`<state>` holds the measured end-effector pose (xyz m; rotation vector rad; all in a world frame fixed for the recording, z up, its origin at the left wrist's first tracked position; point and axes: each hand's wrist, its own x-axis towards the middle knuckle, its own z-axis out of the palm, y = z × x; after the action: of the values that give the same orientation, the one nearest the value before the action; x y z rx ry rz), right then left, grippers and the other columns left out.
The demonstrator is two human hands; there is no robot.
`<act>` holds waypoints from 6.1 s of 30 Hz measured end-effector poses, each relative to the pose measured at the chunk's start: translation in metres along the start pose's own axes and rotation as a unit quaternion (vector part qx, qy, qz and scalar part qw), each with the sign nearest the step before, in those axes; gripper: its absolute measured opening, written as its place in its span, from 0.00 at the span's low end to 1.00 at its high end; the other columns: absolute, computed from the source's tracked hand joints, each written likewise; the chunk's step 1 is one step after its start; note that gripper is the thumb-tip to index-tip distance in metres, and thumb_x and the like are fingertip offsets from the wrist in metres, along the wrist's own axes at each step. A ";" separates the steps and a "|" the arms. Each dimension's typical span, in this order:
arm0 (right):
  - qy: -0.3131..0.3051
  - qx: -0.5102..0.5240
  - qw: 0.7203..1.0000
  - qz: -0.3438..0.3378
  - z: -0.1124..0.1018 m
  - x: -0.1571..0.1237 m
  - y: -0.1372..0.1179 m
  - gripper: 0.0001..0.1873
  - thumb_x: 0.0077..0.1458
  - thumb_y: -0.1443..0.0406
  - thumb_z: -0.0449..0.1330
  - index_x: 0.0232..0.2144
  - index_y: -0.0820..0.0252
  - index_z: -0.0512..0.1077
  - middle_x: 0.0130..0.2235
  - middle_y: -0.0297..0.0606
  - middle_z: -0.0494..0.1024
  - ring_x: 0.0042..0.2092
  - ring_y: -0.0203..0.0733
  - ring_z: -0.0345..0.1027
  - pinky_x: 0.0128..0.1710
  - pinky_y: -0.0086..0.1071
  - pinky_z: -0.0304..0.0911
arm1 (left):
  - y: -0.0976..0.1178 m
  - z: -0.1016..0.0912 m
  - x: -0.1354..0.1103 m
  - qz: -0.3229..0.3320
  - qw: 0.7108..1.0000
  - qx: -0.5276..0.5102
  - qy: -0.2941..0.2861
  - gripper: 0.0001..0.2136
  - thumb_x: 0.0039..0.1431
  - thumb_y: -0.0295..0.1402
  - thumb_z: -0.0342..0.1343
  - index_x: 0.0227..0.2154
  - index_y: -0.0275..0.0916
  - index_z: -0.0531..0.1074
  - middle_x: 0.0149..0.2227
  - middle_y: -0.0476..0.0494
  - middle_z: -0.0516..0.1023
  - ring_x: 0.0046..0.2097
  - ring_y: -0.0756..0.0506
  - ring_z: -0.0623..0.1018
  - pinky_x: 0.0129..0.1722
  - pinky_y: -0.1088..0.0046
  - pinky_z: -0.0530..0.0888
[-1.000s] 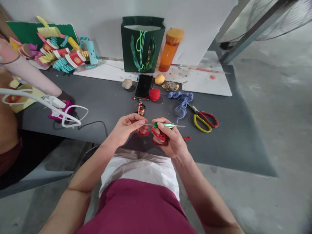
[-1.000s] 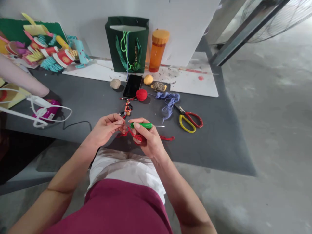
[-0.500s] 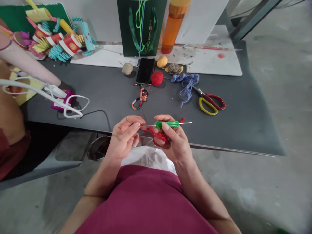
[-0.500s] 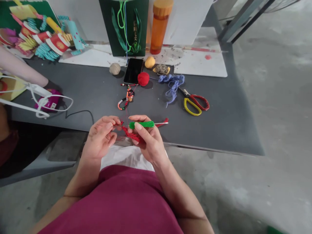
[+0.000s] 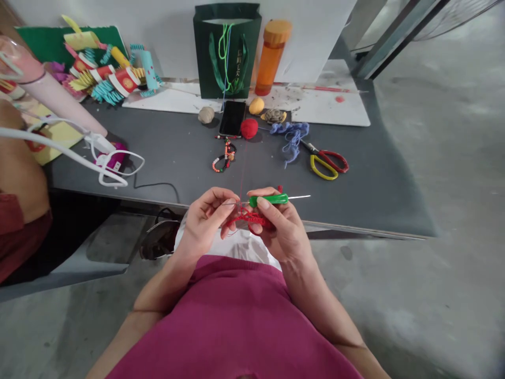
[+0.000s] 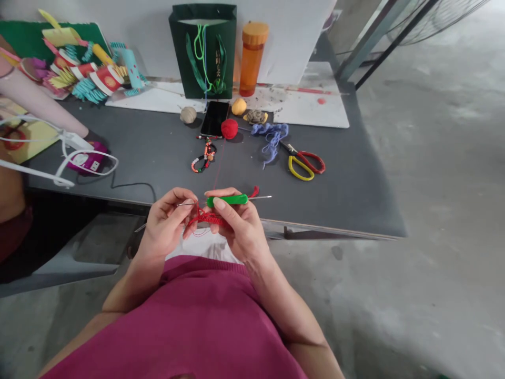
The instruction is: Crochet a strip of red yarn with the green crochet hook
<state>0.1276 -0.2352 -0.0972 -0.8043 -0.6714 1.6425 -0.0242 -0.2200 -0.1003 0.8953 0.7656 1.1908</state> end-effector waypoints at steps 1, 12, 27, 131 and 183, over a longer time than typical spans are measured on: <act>0.002 0.001 1.000 0.001 0.000 -0.001 0.001 0.16 0.47 0.53 0.77 0.35 0.53 0.82 0.26 0.29 0.79 0.19 0.26 0.62 0.15 0.21 0.51 | 0.001 0.001 -0.002 0.000 1.000 -0.008 0.003 0.14 0.53 0.42 0.73 0.32 0.38 0.77 0.18 0.55 0.73 0.16 0.55 0.70 0.11 0.84 0.64; 0.003 0.018 0.999 0.027 -0.002 -0.008 0.014 0.17 0.43 0.54 0.79 0.34 0.52 0.81 0.25 0.28 0.81 0.18 0.26 0.61 0.17 0.21 0.60 | -0.002 -0.003 -0.016 -0.072 0.993 -0.099 -0.001 0.16 0.52 0.43 0.74 0.33 0.40 0.75 0.17 0.57 0.74 0.13 0.53 0.70 0.09 0.83 0.61; 0.022 -0.045 0.995 -0.087 -0.003 -0.006 0.020 0.13 0.47 0.55 0.77 0.30 0.53 0.81 0.20 0.27 0.78 0.12 0.25 0.53 0.09 0.22 0.43 | -0.004 -0.009 -0.008 -0.095 0.994 -0.044 -0.016 0.19 0.51 0.47 0.74 0.33 0.40 0.74 0.17 0.55 0.75 0.14 0.53 0.71 0.11 0.82 0.60; 0.042 -0.045 0.992 -0.110 -0.011 -0.003 0.012 0.11 0.48 0.56 0.76 0.32 0.51 0.80 0.31 0.31 0.87 0.13 0.20 0.39 0.10 0.22 0.36 | -0.018 -0.008 0.001 -0.071 0.987 -0.122 -0.079 0.26 0.52 0.27 0.71 0.55 0.48 0.81 0.32 0.53 0.76 0.32 0.54 0.72 0.39 0.73 0.69; 0.079 -0.070 0.985 -0.134 -0.007 -0.004 0.013 0.16 0.48 0.52 0.75 0.31 0.51 0.74 0.30 0.31 0.85 0.14 0.22 0.40 0.10 0.24 0.36 | -0.019 -0.012 -0.007 -0.023 0.999 -0.013 -0.036 0.36 0.52 0.29 0.70 0.66 0.50 0.71 0.35 0.51 0.78 0.34 0.52 0.74 0.35 0.75 0.71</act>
<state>0.1259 -0.2414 -0.1110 -0.8942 -0.7533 1.2843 -0.0284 -0.2272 -0.1221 0.8899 0.7082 1.1194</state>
